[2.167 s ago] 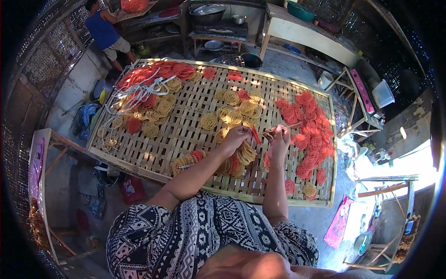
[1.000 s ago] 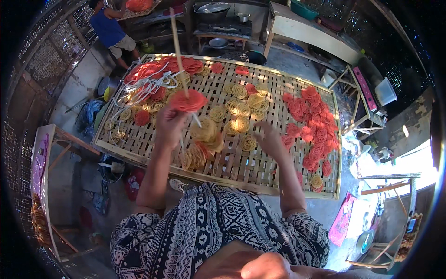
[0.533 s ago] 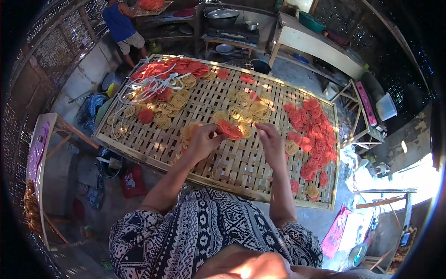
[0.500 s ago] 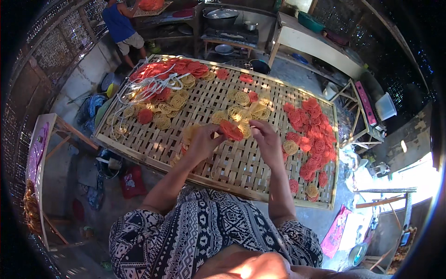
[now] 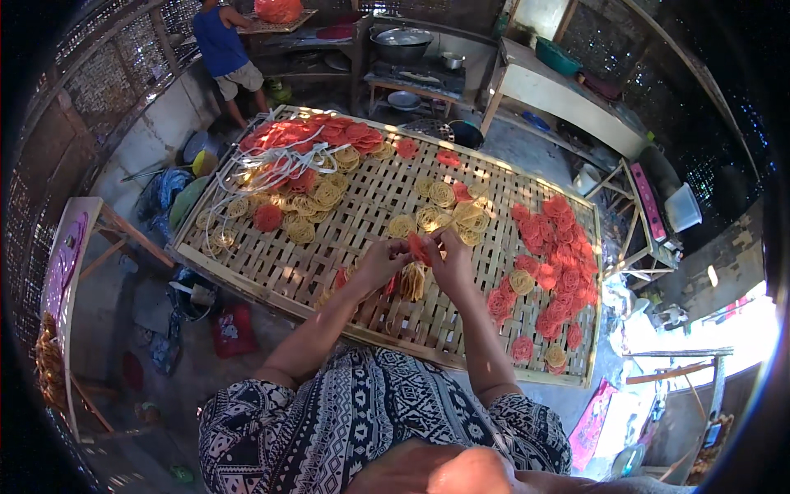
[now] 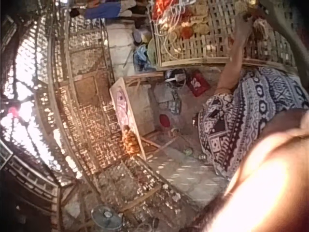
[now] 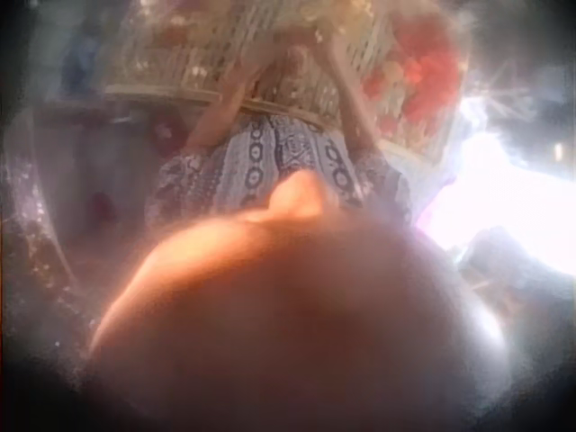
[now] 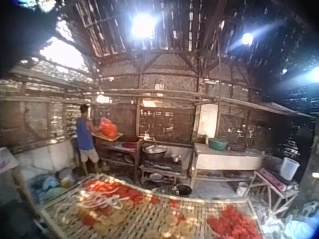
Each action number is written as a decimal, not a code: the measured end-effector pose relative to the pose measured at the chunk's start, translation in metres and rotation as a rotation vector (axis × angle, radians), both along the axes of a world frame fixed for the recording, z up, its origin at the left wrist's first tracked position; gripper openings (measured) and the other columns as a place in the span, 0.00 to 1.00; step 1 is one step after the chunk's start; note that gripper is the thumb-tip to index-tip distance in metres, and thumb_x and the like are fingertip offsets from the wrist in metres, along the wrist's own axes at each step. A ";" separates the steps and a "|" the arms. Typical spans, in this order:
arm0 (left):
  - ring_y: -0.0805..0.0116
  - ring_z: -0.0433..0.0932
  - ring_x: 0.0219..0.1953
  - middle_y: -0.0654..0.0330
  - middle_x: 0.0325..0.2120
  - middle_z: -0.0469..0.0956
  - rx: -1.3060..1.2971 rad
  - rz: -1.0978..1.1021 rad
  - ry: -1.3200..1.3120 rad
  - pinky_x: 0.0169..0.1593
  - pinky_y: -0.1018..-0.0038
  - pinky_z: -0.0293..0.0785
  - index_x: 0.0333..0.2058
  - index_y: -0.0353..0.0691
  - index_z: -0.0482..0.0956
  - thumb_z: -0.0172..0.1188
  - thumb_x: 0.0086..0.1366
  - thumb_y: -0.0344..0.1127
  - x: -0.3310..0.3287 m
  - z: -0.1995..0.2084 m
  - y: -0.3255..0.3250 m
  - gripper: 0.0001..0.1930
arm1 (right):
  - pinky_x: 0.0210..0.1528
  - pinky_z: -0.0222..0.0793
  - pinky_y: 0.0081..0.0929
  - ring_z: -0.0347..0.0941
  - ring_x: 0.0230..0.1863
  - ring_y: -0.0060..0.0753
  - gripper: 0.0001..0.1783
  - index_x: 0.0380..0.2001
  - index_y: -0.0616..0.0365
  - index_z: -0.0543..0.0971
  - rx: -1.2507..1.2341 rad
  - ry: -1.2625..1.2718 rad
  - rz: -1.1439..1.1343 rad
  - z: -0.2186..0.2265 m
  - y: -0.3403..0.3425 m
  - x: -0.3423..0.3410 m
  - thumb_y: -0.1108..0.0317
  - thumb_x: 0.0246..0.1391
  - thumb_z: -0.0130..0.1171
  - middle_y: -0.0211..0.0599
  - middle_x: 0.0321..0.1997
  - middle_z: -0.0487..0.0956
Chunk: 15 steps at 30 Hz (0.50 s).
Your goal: The person sorts and stacks yellow and red circular crackers on a large bamboo rack by hand, moving them between groups.
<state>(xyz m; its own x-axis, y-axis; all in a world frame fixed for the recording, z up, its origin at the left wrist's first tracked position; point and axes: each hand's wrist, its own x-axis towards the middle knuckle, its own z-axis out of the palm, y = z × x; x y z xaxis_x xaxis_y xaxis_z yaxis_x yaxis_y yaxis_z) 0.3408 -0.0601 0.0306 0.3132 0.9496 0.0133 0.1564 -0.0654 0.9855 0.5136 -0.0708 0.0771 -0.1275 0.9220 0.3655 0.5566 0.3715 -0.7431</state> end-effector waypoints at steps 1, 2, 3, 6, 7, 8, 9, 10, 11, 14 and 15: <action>0.75 0.75 0.37 0.62 0.36 0.79 -0.004 -0.013 -0.004 0.40 0.75 0.72 0.42 0.34 0.79 0.60 0.63 0.35 -0.001 -0.002 0.004 0.12 | 0.34 0.70 0.39 0.75 0.32 0.52 0.07 0.33 0.66 0.74 0.088 -0.004 0.005 0.000 0.001 -0.001 0.71 0.57 0.54 0.50 0.31 0.77; 0.73 0.75 0.42 0.60 0.42 0.78 -0.002 -0.026 0.052 0.44 0.75 0.72 0.46 0.36 0.77 0.59 0.64 0.36 -0.003 0.003 0.006 0.14 | 0.35 0.69 0.39 0.74 0.34 0.51 0.07 0.33 0.67 0.74 0.175 -0.010 0.008 -0.001 0.002 -0.001 0.72 0.57 0.54 0.50 0.32 0.76; 0.72 0.74 0.47 0.59 0.47 0.77 0.002 -0.040 0.109 0.48 0.75 0.72 0.50 0.37 0.74 0.59 0.64 0.37 -0.005 0.007 0.010 0.18 | 0.35 0.69 0.39 0.74 0.34 0.51 0.07 0.33 0.67 0.74 0.171 -0.016 -0.008 -0.004 0.005 0.000 0.72 0.57 0.54 0.50 0.32 0.76; 0.74 0.75 0.46 0.58 0.51 0.75 0.095 0.102 -0.205 0.46 0.75 0.73 0.55 0.37 0.71 0.57 0.64 0.33 -0.010 0.017 0.022 0.20 | 0.37 0.69 0.40 0.73 0.36 0.51 0.06 0.33 0.67 0.74 0.078 0.045 -0.032 -0.006 0.009 0.004 0.73 0.56 0.54 0.50 0.33 0.75; 0.71 0.75 0.48 0.57 0.53 0.73 -0.025 0.032 -0.218 0.48 0.73 0.73 0.53 0.36 0.73 0.60 0.62 0.34 -0.011 0.023 0.025 0.21 | 0.36 0.69 0.36 0.73 0.33 0.48 0.05 0.32 0.67 0.74 0.121 0.002 -0.036 -0.003 0.009 0.005 0.75 0.55 0.55 0.49 0.31 0.75; 0.71 0.75 0.48 0.57 0.53 0.73 -0.033 0.022 -0.219 0.48 0.73 0.73 0.53 0.36 0.73 0.60 0.62 0.34 -0.008 0.029 0.027 0.21 | 0.34 0.69 0.32 0.73 0.29 0.46 0.04 0.31 0.67 0.74 0.159 -0.040 -0.035 0.003 0.008 0.003 0.76 0.54 0.55 0.47 0.30 0.75; 0.68 0.76 0.48 0.57 0.52 0.74 0.133 -0.035 -0.086 0.48 0.72 0.73 0.51 0.36 0.75 0.62 0.59 0.34 -0.001 0.034 0.027 0.20 | 0.34 0.69 0.32 0.73 0.29 0.46 0.04 0.31 0.67 0.74 0.152 -0.043 -0.045 0.011 0.007 0.001 0.76 0.54 0.55 0.47 0.30 0.75; 0.66 0.77 0.47 0.56 0.52 0.74 0.300 -0.091 0.047 0.49 0.71 0.73 0.49 0.36 0.76 0.63 0.57 0.34 0.001 0.036 0.029 0.20 | 0.34 0.68 0.37 0.72 0.31 0.49 0.04 0.30 0.66 0.73 0.110 -0.047 -0.058 0.021 0.006 -0.002 0.76 0.54 0.55 0.48 0.29 0.74; 0.66 0.77 0.47 0.56 0.52 0.74 0.295 -0.103 0.041 0.49 0.71 0.73 0.49 0.36 0.76 0.63 0.57 0.34 0.000 0.035 0.033 0.20 | 0.35 0.66 0.42 0.71 0.33 0.52 0.05 0.29 0.66 0.72 0.071 -0.053 -0.075 0.027 0.006 -0.004 0.75 0.53 0.55 0.48 0.29 0.73; 0.62 0.78 0.45 0.55 0.47 0.77 0.540 -0.159 0.132 0.47 0.69 0.74 0.46 0.38 0.78 0.66 0.53 0.33 -0.004 0.035 0.043 0.20 | 0.33 0.65 0.41 0.70 0.31 0.49 0.06 0.27 0.65 0.71 0.078 -0.064 -0.088 0.022 0.009 -0.010 0.75 0.52 0.57 0.46 0.28 0.72; 0.60 0.79 0.44 0.55 0.44 0.78 0.491 -0.189 0.137 0.46 0.68 0.74 0.45 0.38 0.78 0.66 0.52 0.31 -0.004 0.037 0.044 0.20 | 0.33 0.65 0.41 0.70 0.31 0.49 0.06 0.27 0.65 0.71 0.071 -0.066 -0.099 0.019 0.010 -0.010 0.75 0.52 0.57 0.46 0.28 0.72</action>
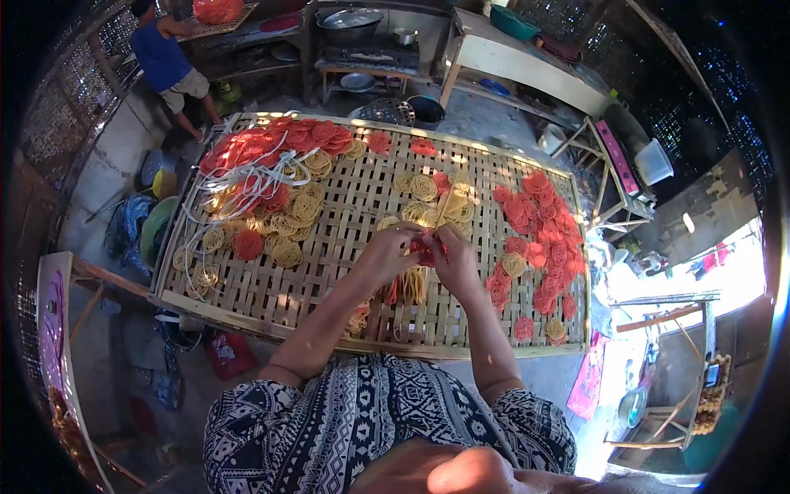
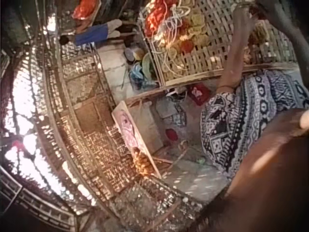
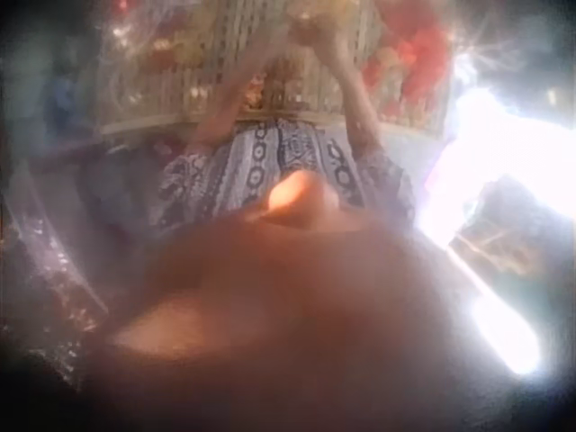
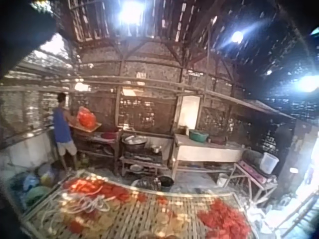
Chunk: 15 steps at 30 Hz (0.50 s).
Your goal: The person sorts and stacks yellow and red circular crackers on a large bamboo rack by hand, moving them between groups.
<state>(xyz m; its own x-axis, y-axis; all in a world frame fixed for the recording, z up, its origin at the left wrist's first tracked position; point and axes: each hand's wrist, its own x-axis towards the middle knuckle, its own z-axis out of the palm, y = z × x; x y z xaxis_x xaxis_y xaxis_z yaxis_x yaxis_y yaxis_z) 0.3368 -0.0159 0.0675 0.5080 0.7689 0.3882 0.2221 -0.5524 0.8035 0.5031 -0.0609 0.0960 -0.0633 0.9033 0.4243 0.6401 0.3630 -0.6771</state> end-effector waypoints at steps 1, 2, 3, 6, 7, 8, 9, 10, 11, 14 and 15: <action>0.59 0.79 0.43 0.55 0.41 0.79 -0.050 -0.023 0.016 0.45 0.67 0.74 0.44 0.39 0.78 0.66 0.50 0.30 0.000 0.002 0.001 0.20 | 0.33 0.66 0.40 0.71 0.31 0.48 0.06 0.27 0.64 0.71 0.041 -0.063 -0.001 -0.003 0.000 0.001 0.75 0.52 0.57 0.45 0.28 0.72; 0.59 0.79 0.43 0.55 0.41 0.79 -0.056 -0.029 0.016 0.45 0.67 0.74 0.44 0.39 0.78 0.66 0.50 0.30 -0.001 0.005 0.004 0.20 | 0.33 0.67 0.39 0.71 0.31 0.47 0.06 0.27 0.63 0.70 0.082 -0.125 0.002 -0.007 -0.001 0.000 0.74 0.51 0.58 0.44 0.29 0.72; 0.58 0.79 0.42 0.54 0.39 0.79 -0.072 -0.045 0.091 0.44 0.66 0.74 0.43 0.38 0.78 0.66 0.49 0.29 -0.001 0.008 0.006 0.19 | 0.33 0.67 0.39 0.71 0.31 0.47 0.06 0.27 0.63 0.70 0.076 -0.126 -0.004 -0.010 0.000 -0.003 0.74 0.51 0.58 0.44 0.29 0.72; 0.57 0.79 0.39 0.53 0.36 0.80 -0.211 -0.131 0.110 0.43 0.65 0.73 0.41 0.37 0.78 0.66 0.49 0.30 0.002 -0.018 0.010 0.17 | 0.31 0.71 0.39 0.75 0.30 0.48 0.07 0.32 0.58 0.70 -0.060 -0.242 0.021 -0.028 -0.010 -0.014 0.73 0.51 0.58 0.43 0.31 0.75; 0.55 0.79 0.38 0.53 0.34 0.79 -0.322 -0.181 0.051 0.43 0.64 0.73 0.40 0.37 0.78 0.66 0.50 0.31 0.004 -0.046 0.014 0.16 | 0.31 0.71 0.39 0.75 0.30 0.48 0.07 0.32 0.58 0.70 -0.058 -0.249 0.030 -0.028 -0.011 -0.024 0.73 0.51 0.58 0.43 0.31 0.75; 0.55 0.79 0.38 0.52 0.35 0.80 -0.478 -0.188 -0.121 0.43 0.64 0.73 0.40 0.37 0.78 0.67 0.50 0.32 0.009 -0.073 0.017 0.16 | 0.31 0.71 0.39 0.76 0.29 0.48 0.07 0.33 0.58 0.70 -0.092 -0.274 -0.024 -0.024 -0.012 -0.032 0.73 0.52 0.58 0.43 0.31 0.76; 0.55 0.79 0.38 0.52 0.36 0.80 -0.627 -0.197 -0.297 0.44 0.64 0.73 0.40 0.38 0.79 0.67 0.51 0.33 0.015 -0.076 0.018 0.16 | 0.30 0.72 0.40 0.77 0.28 0.49 0.07 0.34 0.58 0.70 -0.125 -0.294 -0.094 -0.022 -0.011 -0.033 0.73 0.52 0.57 0.42 0.31 0.76; 0.57 0.79 0.40 0.52 0.39 0.79 -0.517 -0.199 -0.093 0.46 0.65 0.73 0.42 0.37 0.77 0.66 0.53 0.35 0.017 -0.079 0.020 0.17 | 0.30 0.71 0.39 0.78 0.29 0.44 0.06 0.33 0.61 0.70 -0.104 -0.090 -0.250 -0.027 -0.002 -0.028 0.73 0.55 0.55 0.42 0.32 0.77; 0.59 0.79 0.41 0.53 0.42 0.79 -0.414 -0.209 0.115 0.49 0.66 0.72 0.44 0.37 0.76 0.65 0.55 0.36 0.019 -0.060 0.014 0.19 | 0.28 0.69 0.36 0.78 0.29 0.39 0.06 0.33 0.63 0.70 -0.204 0.205 -0.285 -0.035 0.006 -0.011 0.71 0.58 0.53 0.45 0.31 0.78; 0.60 0.79 0.43 0.54 0.43 0.79 -0.217 -0.156 0.146 0.53 0.67 0.71 0.47 0.36 0.75 0.65 0.58 0.40 0.018 -0.040 0.009 0.21 | 0.30 0.68 0.33 0.77 0.31 0.37 0.08 0.32 0.65 0.72 -0.215 0.338 -0.321 -0.024 0.011 0.014 0.70 0.59 0.53 0.47 0.30 0.78; 0.60 0.79 0.44 0.54 0.42 0.79 -0.124 -0.097 -0.030 0.54 0.67 0.69 0.47 0.35 0.75 0.65 0.58 0.42 0.018 -0.032 0.009 0.22 | 0.31 0.68 0.32 0.76 0.31 0.37 0.09 0.31 0.65 0.72 -0.159 0.257 -0.335 -0.024 0.011 0.019 0.69 0.59 0.53 0.47 0.28 0.78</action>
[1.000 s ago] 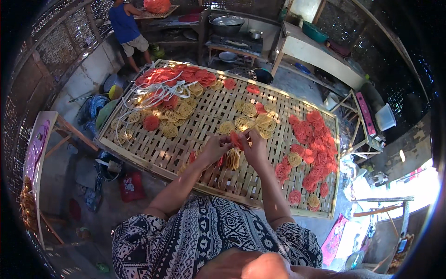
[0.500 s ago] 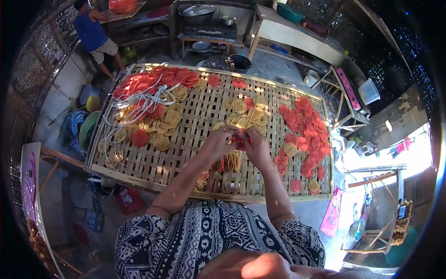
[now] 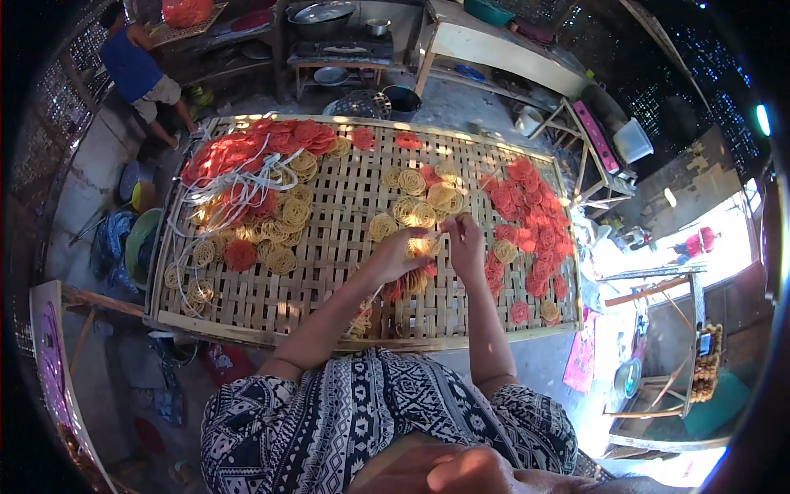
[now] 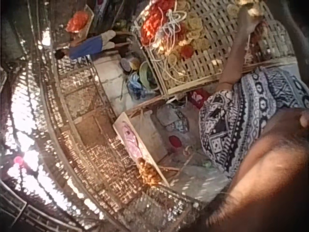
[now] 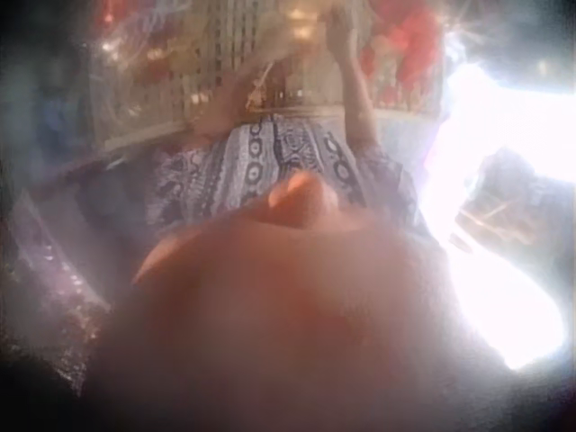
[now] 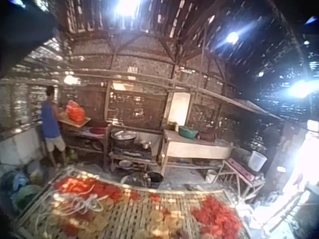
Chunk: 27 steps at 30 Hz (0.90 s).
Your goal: The person sorts and stacks yellow and red circular crackers on a large bamboo rack by hand, moving them between groups.
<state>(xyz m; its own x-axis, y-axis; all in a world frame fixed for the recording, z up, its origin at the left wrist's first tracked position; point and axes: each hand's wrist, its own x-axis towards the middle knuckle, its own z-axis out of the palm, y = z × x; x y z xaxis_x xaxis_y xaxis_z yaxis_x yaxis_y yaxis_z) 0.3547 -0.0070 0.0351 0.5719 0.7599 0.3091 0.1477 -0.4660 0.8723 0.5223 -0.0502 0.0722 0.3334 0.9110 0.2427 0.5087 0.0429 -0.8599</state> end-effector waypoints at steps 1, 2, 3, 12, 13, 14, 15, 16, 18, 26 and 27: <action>0.63 0.79 0.44 0.53 0.39 0.81 -0.069 0.053 -0.029 0.52 0.69 0.71 0.48 0.36 0.77 0.63 0.60 0.42 0.002 0.008 -0.003 0.21 | 0.32 0.68 0.31 0.76 0.31 0.37 0.10 0.31 0.66 0.72 0.039 -0.091 -0.014 0.000 -0.001 0.003 0.68 0.60 0.54 0.47 0.27 0.78; 0.63 0.79 0.44 0.53 0.39 0.81 -0.065 0.049 -0.030 0.52 0.69 0.71 0.48 0.36 0.77 0.63 0.60 0.42 0.004 0.008 -0.001 0.21 | 0.32 0.68 0.31 0.76 0.31 0.37 0.10 0.31 0.66 0.72 0.043 -0.091 -0.018 0.000 -0.001 0.002 0.68 0.60 0.54 0.47 0.27 0.78; 0.65 0.79 0.43 0.53 0.39 0.81 -0.197 0.039 -0.115 0.50 0.70 0.72 0.49 0.37 0.76 0.63 0.61 0.41 0.007 0.008 0.004 0.20 | 0.34 0.68 0.32 0.76 0.31 0.38 0.11 0.30 0.66 0.72 0.101 -0.071 0.016 0.000 -0.002 0.000 0.67 0.59 0.54 0.46 0.26 0.78; 0.66 0.80 0.31 0.56 0.30 0.82 -0.096 0.130 -0.074 0.39 0.71 0.74 0.40 0.34 0.79 0.64 0.58 0.31 0.006 0.025 -0.003 0.12 | 0.35 0.66 0.30 0.73 0.28 0.36 0.14 0.33 0.65 0.76 0.150 -0.216 0.026 0.010 -0.007 -0.015 0.62 0.59 0.56 0.42 0.24 0.76; 0.66 0.80 0.31 0.56 0.30 0.82 -0.095 0.129 -0.070 0.39 0.71 0.74 0.40 0.34 0.79 0.64 0.58 0.31 -0.004 0.024 -0.003 0.12 | 0.34 0.66 0.28 0.71 0.28 0.31 0.15 0.36 0.65 0.75 0.247 -0.038 0.103 0.010 -0.003 -0.018 0.60 0.60 0.55 0.38 0.25 0.76; 0.71 0.75 0.28 0.59 0.30 0.80 -0.292 0.092 -0.124 0.33 0.75 0.69 0.39 0.36 0.79 0.63 0.60 0.31 -0.017 0.026 -0.004 0.10 | 0.34 0.65 0.26 0.70 0.28 0.25 0.17 0.39 0.64 0.75 0.338 0.142 0.173 0.009 -0.001 -0.019 0.58 0.61 0.54 0.34 0.25 0.75; 0.76 0.69 0.24 0.63 0.30 0.78 -0.484 0.059 -0.178 0.28 0.79 0.65 0.38 0.39 0.78 0.61 0.61 0.32 -0.035 0.030 -0.004 0.08 | 0.35 0.66 0.24 0.68 0.31 0.19 0.19 0.43 0.63 0.73 0.298 0.361 0.173 0.009 0.001 -0.014 0.56 0.62 0.53 0.30 0.28 0.75; 0.81 0.64 0.21 0.66 0.29 0.77 -0.673 0.020 -0.232 0.23 0.83 0.60 0.37 0.41 0.77 0.60 0.63 0.32 -0.053 0.036 -0.004 0.05 | 0.35 0.66 0.24 0.68 0.31 0.19 0.19 0.43 0.63 0.73 0.305 0.361 0.165 0.003 0.006 -0.001 0.56 0.62 0.53 0.30 0.28 0.75; 0.83 0.64 0.21 0.66 0.30 0.76 -0.835 -0.143 -0.516 0.22 0.84 0.59 0.37 0.45 0.76 0.61 0.62 0.33 -0.090 0.038 -0.005 0.06 | 0.35 0.66 0.22 0.67 0.30 0.17 0.16 0.42 0.62 0.74 0.207 0.279 0.004 -0.023 0.010 0.031 0.59 0.62 0.54 0.29 0.28 0.75; 0.83 0.63 0.14 0.58 0.22 0.77 -0.505 0.148 -0.486 0.16 0.83 0.55 0.32 0.36 0.72 0.67 0.57 0.39 -0.215 0.131 -0.041 0.15 | 0.53 0.65 0.45 0.63 0.61 0.50 0.26 0.53 0.51 0.71 -0.022 -0.211 0.154 -0.053 0.048 -0.020 0.50 0.56 0.58 0.50 0.56 0.67; 0.81 0.66 0.15 0.57 0.22 0.78 -0.470 0.131 -0.392 0.17 0.82 0.60 0.31 0.36 0.72 0.68 0.56 0.39 -0.216 0.142 -0.045 0.15 | 0.53 0.65 0.45 0.63 0.61 0.50 0.26 0.53 0.51 0.71 -0.011 -0.211 0.117 -0.052 0.059 -0.009 0.50 0.56 0.58 0.50 0.56 0.67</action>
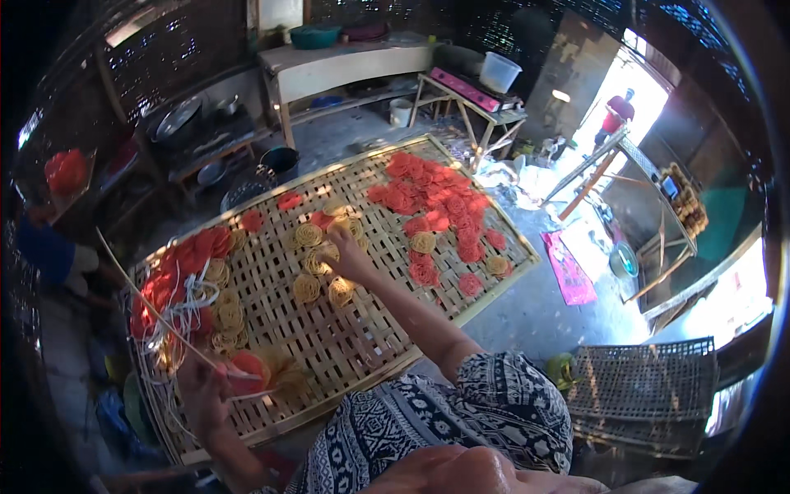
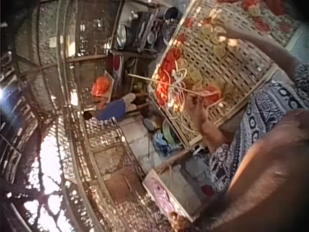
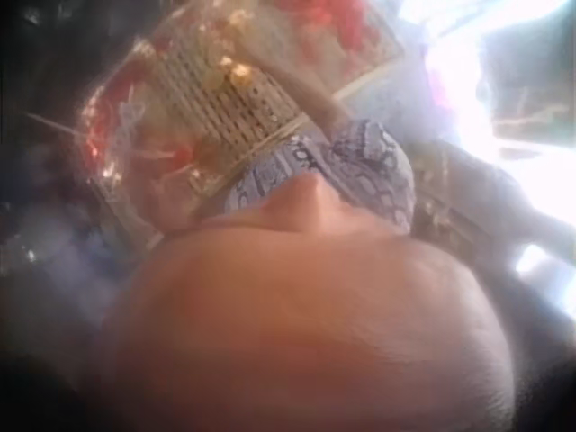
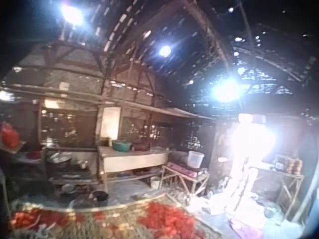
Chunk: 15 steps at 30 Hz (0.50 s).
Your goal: The person sorts and stacks yellow and red circular crackers on a large bamboo rack by hand, moving them between groups.
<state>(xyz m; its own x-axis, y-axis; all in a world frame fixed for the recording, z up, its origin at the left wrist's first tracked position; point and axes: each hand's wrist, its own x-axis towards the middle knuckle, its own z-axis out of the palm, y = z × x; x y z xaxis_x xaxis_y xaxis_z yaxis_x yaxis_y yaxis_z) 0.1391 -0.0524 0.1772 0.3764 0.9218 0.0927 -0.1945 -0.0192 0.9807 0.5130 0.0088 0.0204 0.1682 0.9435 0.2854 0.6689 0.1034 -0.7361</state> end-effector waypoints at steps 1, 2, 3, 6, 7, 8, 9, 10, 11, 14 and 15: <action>0.81 0.66 0.15 0.57 0.22 0.78 0.014 -0.031 0.000 0.17 0.82 0.60 0.31 0.36 0.72 0.68 0.56 0.39 0.005 0.001 -0.001 0.15 | 0.60 0.57 0.48 0.57 0.64 0.52 0.31 0.56 0.50 0.69 -0.077 -0.192 -0.187 0.002 0.014 0.018 0.44 0.56 0.54 0.48 0.62 0.62; 0.78 0.69 0.17 0.56 0.22 0.78 0.093 -0.085 0.029 0.20 0.80 0.64 0.29 0.36 0.73 0.68 0.56 0.39 0.003 0.003 -0.006 0.14 | 0.66 0.49 0.51 0.52 0.68 0.55 0.36 0.59 0.50 0.66 -0.154 -0.373 -0.348 0.000 0.031 0.026 0.37 0.56 0.50 0.47 0.67 0.58; 0.76 0.72 0.18 0.55 0.22 0.78 0.163 -0.146 0.053 0.23 0.78 0.68 0.27 0.36 0.74 0.68 0.56 0.39 0.007 0.008 -0.010 0.14 | 0.66 0.49 0.51 0.52 0.68 0.55 0.36 0.59 0.50 0.66 -0.150 -0.366 -0.358 0.000 0.037 0.035 0.37 0.56 0.50 0.47 0.67 0.58; 0.75 0.75 0.22 0.58 0.21 0.78 0.312 -0.154 0.374 0.28 0.78 0.71 0.26 0.35 0.75 0.67 0.57 0.41 0.006 0.020 -0.009 0.14 | 0.69 0.37 0.57 0.38 0.72 0.60 0.42 0.64 0.46 0.61 -0.443 -0.380 -0.337 -0.011 0.054 0.028 0.31 0.54 0.44 0.46 0.71 0.49; 0.76 0.75 0.23 0.59 0.21 0.78 0.438 -0.174 0.575 0.28 0.79 0.70 0.27 0.35 0.76 0.66 0.58 0.41 0.005 0.015 -0.005 0.14 | 0.69 0.36 0.59 0.37 0.72 0.59 0.44 0.66 0.44 0.57 -0.514 -0.451 -0.251 -0.019 0.052 0.022 0.29 0.53 0.43 0.45 0.73 0.46; 0.77 0.75 0.23 0.60 0.21 0.78 0.245 -0.184 0.519 0.27 0.79 0.70 0.28 0.35 0.77 0.65 0.59 0.41 0.015 -0.001 -0.001 0.14 | 0.68 0.34 0.61 0.35 0.73 0.58 0.47 0.68 0.43 0.54 -0.584 -0.530 -0.154 -0.028 0.050 0.017 0.27 0.52 0.42 0.43 0.74 0.42; 0.78 0.74 0.24 0.61 0.21 0.78 0.045 -0.159 0.451 0.27 0.79 0.69 0.28 0.35 0.77 0.64 0.59 0.41 0.024 -0.026 0.001 0.13 | 0.68 0.36 0.62 0.34 0.73 0.59 0.44 0.67 0.39 0.54 -0.566 -0.498 -0.106 -0.024 0.040 -0.001 0.30 0.53 0.45 0.44 0.73 0.43; 0.78 0.74 0.24 0.62 0.21 0.78 -0.070 -0.099 0.320 0.28 0.79 0.69 0.28 0.35 0.77 0.63 0.60 0.39 0.032 -0.049 0.001 0.12 | 0.68 0.38 0.63 0.32 0.73 0.60 0.42 0.67 0.36 0.54 -0.551 -0.467 -0.056 -0.019 0.029 -0.017 0.33 0.54 0.48 0.44 0.73 0.44; 0.78 0.75 0.25 0.62 0.21 0.78 0.042 -0.127 0.410 0.29 0.79 0.70 0.29 0.34 0.77 0.62 0.61 0.39 0.044 -0.083 0.016 0.12 | 0.68 0.39 0.61 0.35 0.72 0.57 0.40 0.66 0.37 0.55 -0.572 -0.449 -0.055 -0.022 0.016 -0.016 0.37 0.54 0.50 0.43 0.72 0.46; 0.78 0.76 0.26 0.62 0.23 0.79 0.089 -0.186 0.371 0.32 0.78 0.71 0.32 0.33 0.78 0.61 0.62 0.37 0.056 -0.144 0.038 0.11 | 0.60 0.56 0.57 0.57 0.65 0.50 0.35 0.64 0.48 0.60 -0.251 -0.575 0.053 -0.059 -0.023 -0.011 0.50 0.56 0.56 0.48 0.64 0.62; 0.78 0.76 0.26 0.62 0.23 0.79 0.067 -0.159 0.376 0.32 0.78 0.71 0.32 0.33 0.78 0.61 0.62 0.37 0.056 -0.160 0.040 0.11 | 0.60 0.56 0.57 0.57 0.65 0.50 0.35 0.64 0.48 0.60 -0.258 -0.573 0.087 -0.061 -0.028 -0.011 0.50 0.56 0.56 0.48 0.64 0.62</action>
<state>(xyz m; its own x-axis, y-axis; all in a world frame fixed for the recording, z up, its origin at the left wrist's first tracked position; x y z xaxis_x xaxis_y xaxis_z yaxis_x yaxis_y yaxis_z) 0.1951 -0.0120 0.0175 0.5331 0.8458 -0.0206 0.1716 -0.0842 0.9816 0.5019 -0.0192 -0.0403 -0.0246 0.9973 0.0691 0.9613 0.0426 -0.2723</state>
